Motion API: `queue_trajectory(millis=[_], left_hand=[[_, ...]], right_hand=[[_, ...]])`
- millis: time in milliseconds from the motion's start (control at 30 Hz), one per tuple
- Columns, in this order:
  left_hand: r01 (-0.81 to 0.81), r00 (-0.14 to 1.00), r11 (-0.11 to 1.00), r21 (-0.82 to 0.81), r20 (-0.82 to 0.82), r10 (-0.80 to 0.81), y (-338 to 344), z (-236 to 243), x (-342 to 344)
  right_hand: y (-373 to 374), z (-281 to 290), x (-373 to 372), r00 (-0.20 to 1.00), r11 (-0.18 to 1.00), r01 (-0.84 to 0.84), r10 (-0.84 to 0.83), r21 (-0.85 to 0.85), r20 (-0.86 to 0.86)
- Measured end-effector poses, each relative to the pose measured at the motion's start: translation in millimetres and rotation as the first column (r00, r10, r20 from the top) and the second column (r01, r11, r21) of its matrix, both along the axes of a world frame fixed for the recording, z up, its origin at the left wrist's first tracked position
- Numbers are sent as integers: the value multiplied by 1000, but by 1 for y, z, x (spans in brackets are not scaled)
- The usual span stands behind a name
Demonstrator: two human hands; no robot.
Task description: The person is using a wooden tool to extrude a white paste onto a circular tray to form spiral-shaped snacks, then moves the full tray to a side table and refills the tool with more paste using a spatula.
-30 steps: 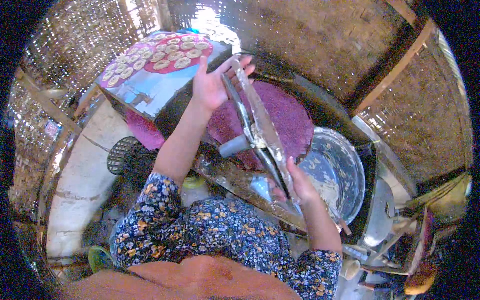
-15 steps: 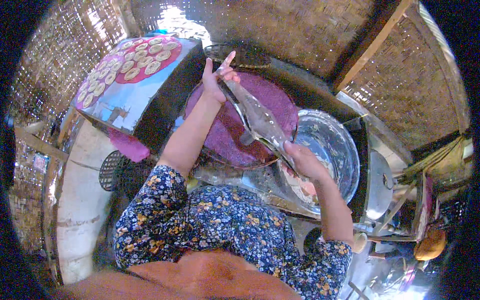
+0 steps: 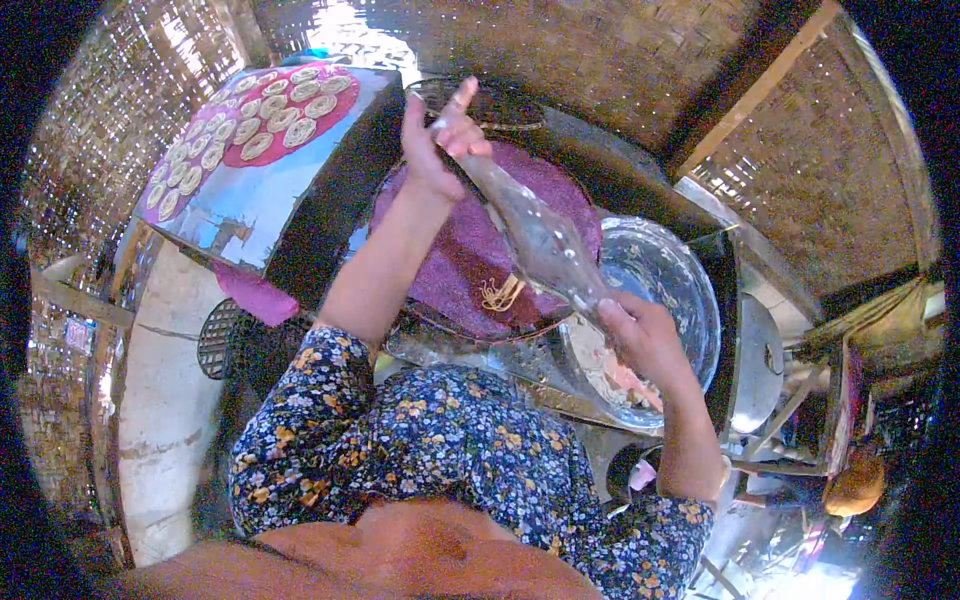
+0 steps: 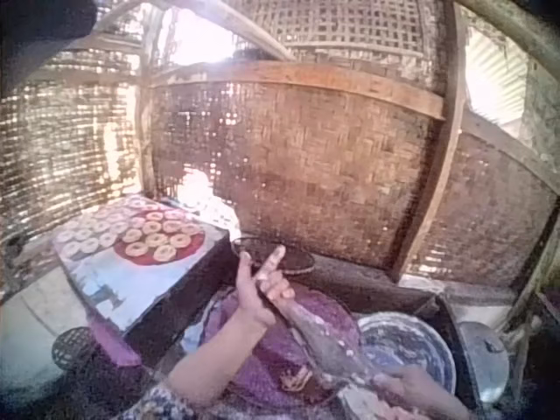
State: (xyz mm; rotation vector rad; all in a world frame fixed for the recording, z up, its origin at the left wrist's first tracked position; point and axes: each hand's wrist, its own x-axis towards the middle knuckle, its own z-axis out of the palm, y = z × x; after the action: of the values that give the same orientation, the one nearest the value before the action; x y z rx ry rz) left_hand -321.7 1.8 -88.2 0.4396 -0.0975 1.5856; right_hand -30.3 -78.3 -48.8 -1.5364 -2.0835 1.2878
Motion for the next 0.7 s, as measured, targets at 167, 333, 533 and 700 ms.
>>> queue_trajectory(millis=[167, 333, 533, 700], left_hand=[[23, 999, 996, 87, -37, -20, -18, 15, -11], [73, 997, 994, 86, -24, -71, -30, 12, 13], [56, 998, 988, 141, 19, -59, -20, 28, 16], [-39, 998, 999, -1, -42, 39, -37, 46, 0]], right_hand=[[-11, -8, -5, 1000, 1000, -8, 8, -22, -18], [-24, -2, 20, 997, 999, -4, 1, -39, -76], [-17, 11, 20, 997, 957, -67, 51, 284, 65], [-17, 6, 5, 998, 981, -61, 58, 183, 19]])
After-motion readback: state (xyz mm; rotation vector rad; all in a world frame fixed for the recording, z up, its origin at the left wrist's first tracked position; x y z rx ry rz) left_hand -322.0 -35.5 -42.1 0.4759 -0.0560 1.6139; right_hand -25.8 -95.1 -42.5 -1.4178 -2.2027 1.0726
